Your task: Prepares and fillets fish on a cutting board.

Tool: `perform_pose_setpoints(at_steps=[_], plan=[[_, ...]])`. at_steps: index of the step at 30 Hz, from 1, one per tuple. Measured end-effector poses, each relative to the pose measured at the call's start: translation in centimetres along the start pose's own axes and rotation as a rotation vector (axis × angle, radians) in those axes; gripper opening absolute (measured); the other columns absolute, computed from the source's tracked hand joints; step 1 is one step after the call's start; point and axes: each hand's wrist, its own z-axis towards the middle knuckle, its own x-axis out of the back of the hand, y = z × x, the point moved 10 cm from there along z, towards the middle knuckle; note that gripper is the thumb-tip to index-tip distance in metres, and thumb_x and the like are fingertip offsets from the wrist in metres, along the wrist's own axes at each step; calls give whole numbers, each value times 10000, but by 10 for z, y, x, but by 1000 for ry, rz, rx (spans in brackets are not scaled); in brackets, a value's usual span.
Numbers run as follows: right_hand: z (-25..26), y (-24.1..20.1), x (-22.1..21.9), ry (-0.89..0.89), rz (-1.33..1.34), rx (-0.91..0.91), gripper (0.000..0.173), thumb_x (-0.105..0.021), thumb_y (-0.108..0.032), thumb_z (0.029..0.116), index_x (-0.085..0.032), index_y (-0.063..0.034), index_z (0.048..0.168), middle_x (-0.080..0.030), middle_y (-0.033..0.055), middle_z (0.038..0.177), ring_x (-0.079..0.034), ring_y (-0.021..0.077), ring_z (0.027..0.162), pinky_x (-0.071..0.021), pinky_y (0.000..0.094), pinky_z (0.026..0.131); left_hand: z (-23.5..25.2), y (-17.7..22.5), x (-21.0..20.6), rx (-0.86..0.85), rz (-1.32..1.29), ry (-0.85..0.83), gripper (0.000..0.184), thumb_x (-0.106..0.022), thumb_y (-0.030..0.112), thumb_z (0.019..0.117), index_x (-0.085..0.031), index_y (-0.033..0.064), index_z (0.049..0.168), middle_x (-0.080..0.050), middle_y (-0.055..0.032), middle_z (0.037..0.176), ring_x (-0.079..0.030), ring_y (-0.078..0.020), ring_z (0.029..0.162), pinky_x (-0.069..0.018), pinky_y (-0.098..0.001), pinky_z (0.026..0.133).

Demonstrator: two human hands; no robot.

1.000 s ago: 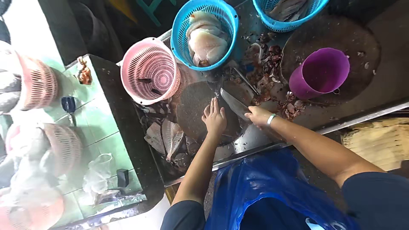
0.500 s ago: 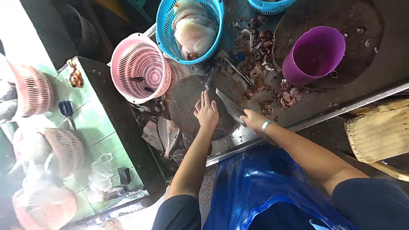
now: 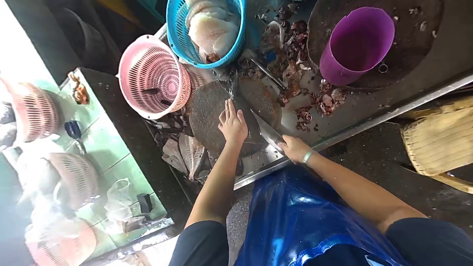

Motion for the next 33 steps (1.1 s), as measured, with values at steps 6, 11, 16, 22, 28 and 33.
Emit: perform_pose_setpoints(at_steps=[6,11,16,22,28,33], plan=[[5,-7,-11,104,36,18,421,-405,-422,1115,-519,-86,1341,-653,218,848,-663,343,619,-563,510,559,1,-1,0,8,18,15,616,-122,455,1083,-156,276,1671,-174,106,1723,-292,-294,1535,-369,-660,1036],[-51,54,-42,-117,-145,33,409,-430,-356,1110,-545,-49,1356,-684,234,1151,-674,396,1117,-523,601,959,2,-4,-3,-2,-20,17,615,-123,476,1087,-147,286,1672,-159,115,1725,-261,-281,1551,-338,-666,1069],[-62,51,-21,-76,-51,24,414,-406,-386,1124,-545,-45,1314,-649,181,926,-671,289,721,-573,476,703,2,-3,-1,-12,-49,17,610,-118,454,1089,-137,280,1673,-154,113,1726,-238,-295,1557,-323,-707,1043],[-29,37,-15,-61,-34,-50,417,-402,-431,1117,-531,-74,1290,-608,162,790,-615,252,563,-552,413,562,-1,-2,2,-4,-60,21,610,-127,456,1088,-149,279,1672,-176,106,1722,-243,-300,1555,-318,-715,1044],[5,9,-9,26,91,-80,466,-380,-470,1113,-515,-73,1316,-572,173,730,-583,258,520,-528,411,518,-2,-1,0,-16,-73,20,607,-143,425,1087,-155,261,1672,-174,96,1724,-251,-321,1551,-326,-712,1036],[37,-52,19,-36,30,-53,454,-388,-421,1125,-487,-54,1374,-599,193,839,-622,279,586,-557,431,553,2,-4,-2,-5,-62,12,601,-162,417,1091,-151,262,1673,-175,107,1722,-252,-296,1552,-324,-700,1041]])
